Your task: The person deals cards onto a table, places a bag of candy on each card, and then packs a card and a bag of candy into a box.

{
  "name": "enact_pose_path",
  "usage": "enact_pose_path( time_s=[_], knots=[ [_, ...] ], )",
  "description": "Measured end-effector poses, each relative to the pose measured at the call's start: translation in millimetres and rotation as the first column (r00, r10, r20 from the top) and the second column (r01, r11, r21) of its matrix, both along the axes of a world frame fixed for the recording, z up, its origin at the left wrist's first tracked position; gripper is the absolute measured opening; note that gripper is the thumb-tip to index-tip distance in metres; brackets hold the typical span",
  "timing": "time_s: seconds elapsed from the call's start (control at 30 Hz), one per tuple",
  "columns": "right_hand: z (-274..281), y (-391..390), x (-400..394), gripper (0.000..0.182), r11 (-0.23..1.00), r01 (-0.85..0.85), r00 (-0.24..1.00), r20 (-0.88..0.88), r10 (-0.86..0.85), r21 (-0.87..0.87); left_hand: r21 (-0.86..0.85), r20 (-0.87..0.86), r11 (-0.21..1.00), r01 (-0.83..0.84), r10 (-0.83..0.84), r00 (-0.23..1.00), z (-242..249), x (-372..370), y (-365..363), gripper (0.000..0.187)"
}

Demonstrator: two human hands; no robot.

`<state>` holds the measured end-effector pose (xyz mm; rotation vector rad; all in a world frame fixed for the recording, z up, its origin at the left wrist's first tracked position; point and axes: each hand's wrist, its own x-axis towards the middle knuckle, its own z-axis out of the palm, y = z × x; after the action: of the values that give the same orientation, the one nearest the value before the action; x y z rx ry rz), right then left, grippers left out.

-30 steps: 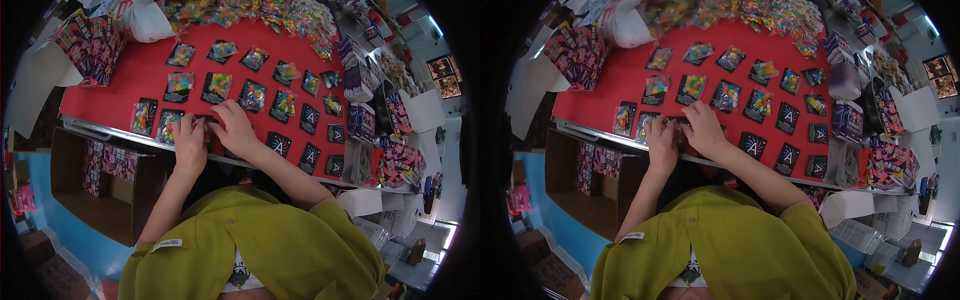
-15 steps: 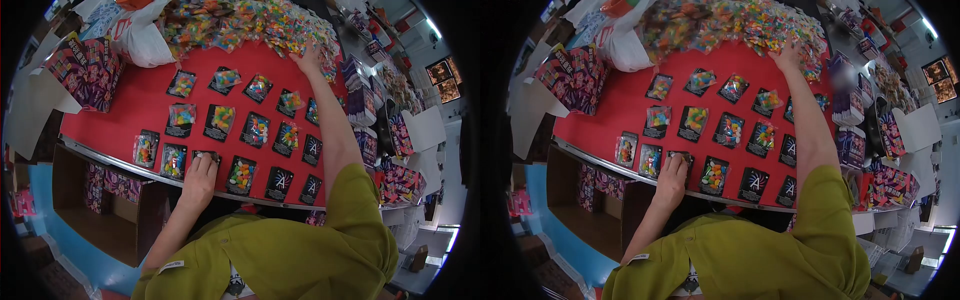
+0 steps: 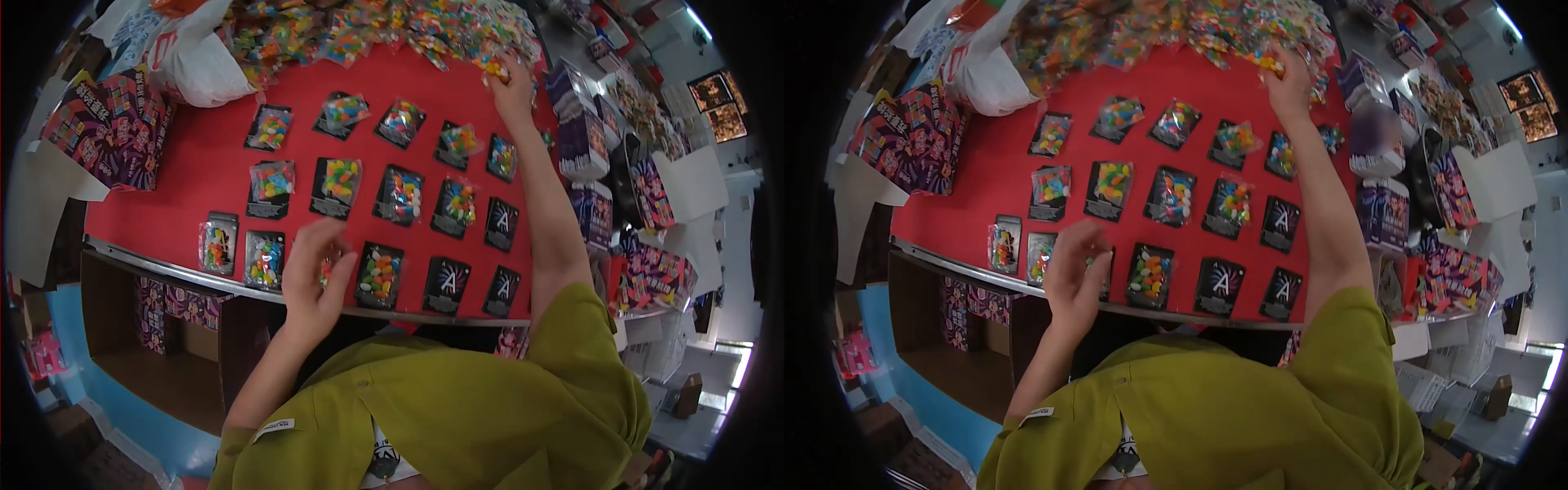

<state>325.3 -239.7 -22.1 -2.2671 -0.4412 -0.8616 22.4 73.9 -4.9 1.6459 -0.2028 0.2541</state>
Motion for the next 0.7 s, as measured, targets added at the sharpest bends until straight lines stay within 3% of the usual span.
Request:
enact_pose_path(
  time_s=[0.03,0.1,0.13,0.2,0.27,0.37,0.4,0.43,0.47,0.5,0.57,0.6,0.7],
  knots=[
    [14.8,6.4,-30.5,0.040,0.995,-0.083,0.996,-0.015,0.084,0.056,-0.274,-0.090,0.959,0.077,-0.105,0.990,3.8,10.7,-9.3,0.052],
    [42.3,21.0,-100.6,0.040,0.978,-0.184,0.982,-0.023,0.187,0.100,-0.728,-0.159,0.678,0.102,-0.311,0.937,27.6,27.2,-37.6,0.068],
    [49.9,28.6,-134.0,0.040,0.972,-0.221,0.975,-0.001,0.222,0.078,-0.730,-0.176,0.673,0.122,-0.357,0.917,23.0,31.3,-47.7,0.068],
    [56.7,50.2,-203.8,0.041,0.933,-0.299,0.914,-0.220,0.340,0.200,-0.869,-0.079,0.450,0.207,-0.537,0.840,14.9,39.3,-68.8,0.076],
    [53.2,68.6,-257.1,0.043,0.967,-0.234,0.938,-0.287,0.196,-0.104,-0.868,-0.119,0.448,0.214,-0.608,0.785,15.9,37.8,-88.9,0.075],
    [42.0,75.3,-299.9,0.045,0.991,-0.117,0.966,-0.241,0.097,-0.068,-0.882,-0.196,0.443,0.163,-0.658,0.727,8.0,28.8,-111.5,0.064],
    [43.3,70.7,-306.3,0.045,0.993,-0.105,0.969,-0.232,0.088,-0.062,-0.919,-0.228,0.387,0.073,-0.675,0.702,5.1,24.9,-114.7,0.056],
    [44.4,65.2,-312.7,0.046,0.992,-0.088,0.956,-0.272,0.110,0.092,-0.944,-0.260,0.330,-0.027,-0.688,0.678,3.2,20.6,-117.2,0.049],
    [45.1,59.8,-318.8,0.047,0.967,-0.070,0.940,-0.310,0.146,0.244,-0.941,-0.265,0.338,-0.026,-0.685,0.679,2.0,17.7,-120.1,0.049],
    [45.5,52.3,-323.3,0.047,0.964,-0.076,0.938,-0.309,0.155,0.253,-0.948,-0.251,0.316,-0.021,-0.708,0.661,1.2,16.6,-122.9,0.045],
    [43.4,36.4,-328.5,0.046,0.895,-0.187,0.821,-0.436,0.368,0.404,-0.951,-0.276,0.301,-0.072,-0.719,0.638,-8.2,15.4,-123.1,0.042],
    [39.9,29.8,-329.6,0.046,0.887,-0.201,0.814,-0.433,0.388,0.417,-0.947,-0.287,0.313,-0.079,-0.704,0.649,-5.0,11.4,-123.3,0.042],
    [24.5,8.9,-331.2,0.033,0.726,-0.154,0.794,-0.353,0.494,0.670,-0.927,-0.366,0.334,-0.168,-0.715,0.595,5.9,3.4,-132.9,0.041]
  ],
)
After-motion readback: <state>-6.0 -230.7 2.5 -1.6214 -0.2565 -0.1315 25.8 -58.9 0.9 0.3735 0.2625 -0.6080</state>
